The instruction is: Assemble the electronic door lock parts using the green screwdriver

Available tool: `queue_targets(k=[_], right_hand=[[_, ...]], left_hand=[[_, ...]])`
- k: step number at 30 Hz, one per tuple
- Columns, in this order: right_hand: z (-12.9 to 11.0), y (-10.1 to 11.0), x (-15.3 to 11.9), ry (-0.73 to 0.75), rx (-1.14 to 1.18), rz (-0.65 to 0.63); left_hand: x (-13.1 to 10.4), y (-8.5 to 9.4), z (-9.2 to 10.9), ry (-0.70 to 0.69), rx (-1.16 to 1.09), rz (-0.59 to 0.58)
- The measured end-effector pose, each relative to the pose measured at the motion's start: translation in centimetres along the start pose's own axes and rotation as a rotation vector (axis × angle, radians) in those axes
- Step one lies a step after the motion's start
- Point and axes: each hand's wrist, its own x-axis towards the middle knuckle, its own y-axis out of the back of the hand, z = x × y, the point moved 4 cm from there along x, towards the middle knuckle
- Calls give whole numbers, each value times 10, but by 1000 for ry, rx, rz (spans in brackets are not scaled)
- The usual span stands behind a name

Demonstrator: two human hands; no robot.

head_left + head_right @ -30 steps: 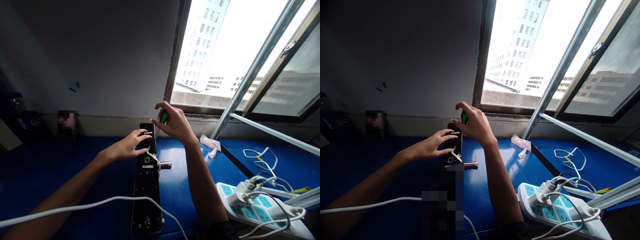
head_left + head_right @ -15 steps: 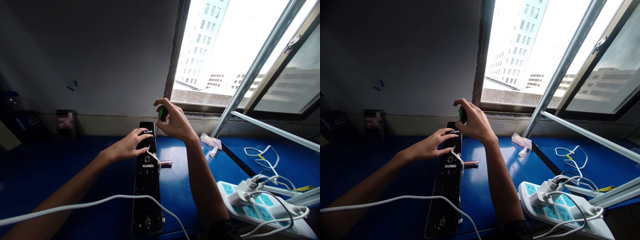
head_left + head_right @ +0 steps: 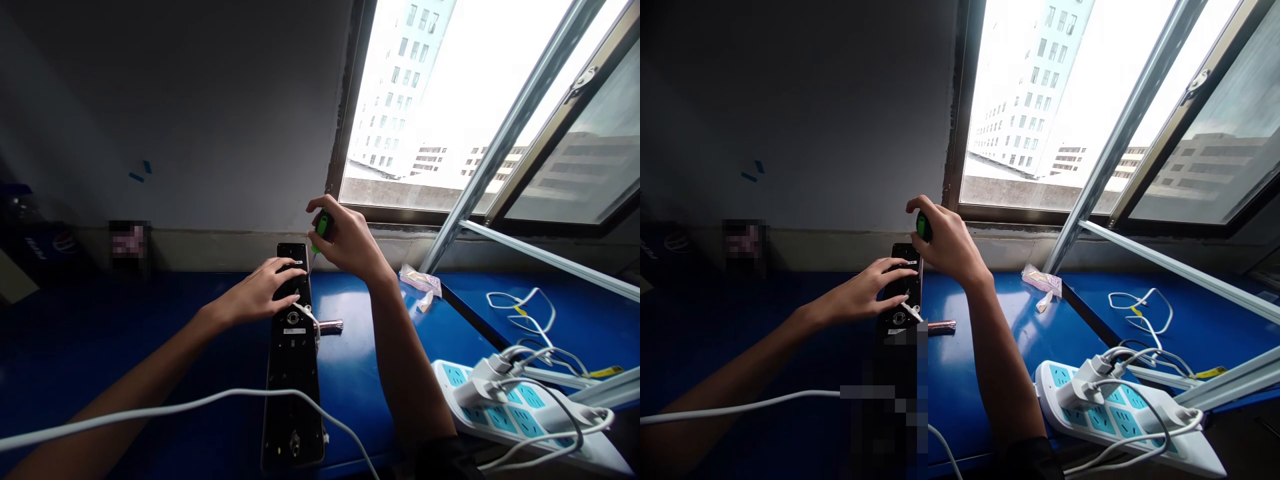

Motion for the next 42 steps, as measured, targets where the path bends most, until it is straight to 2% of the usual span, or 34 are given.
queue_targets(k=[5, 9, 14, 19, 23, 26, 28, 31, 36, 39, 42], right_hand=[[0, 6, -1, 17, -18, 45], [-5, 18, -2, 19, -10, 100], [-17, 29, -6, 7, 30, 87], [-26, 38, -10, 0, 38, 72], [-21, 57, -16, -48, -30, 53], [-6, 75, -28, -140, -57, -79], [7, 87, -40, -231, -52, -204], [26, 103, -61, -382, -104, -349], [39, 122, -80, -479, -134, -349], [38, 129, -84, -489, -106, -300], [38, 134, -87, -507, -84, -279]], left_hand=[[6, 1, 4, -20, 26, 128], [10, -5, 9, -31, 30, 221], [12, -11, 18, -64, -19, 319], [12, -14, 26, -148, -72, 331], [11, -9, 35, -184, -39, 257], [21, -6, 54, -232, -6, 161], [35, -10, 70, -270, 41, 30], [63, -33, 92, -327, 163, -251], [105, -79, 112, -374, 213, -390], [118, -102, 121, -394, 251, -454], [123, -115, 128, -398, 295, -488]])
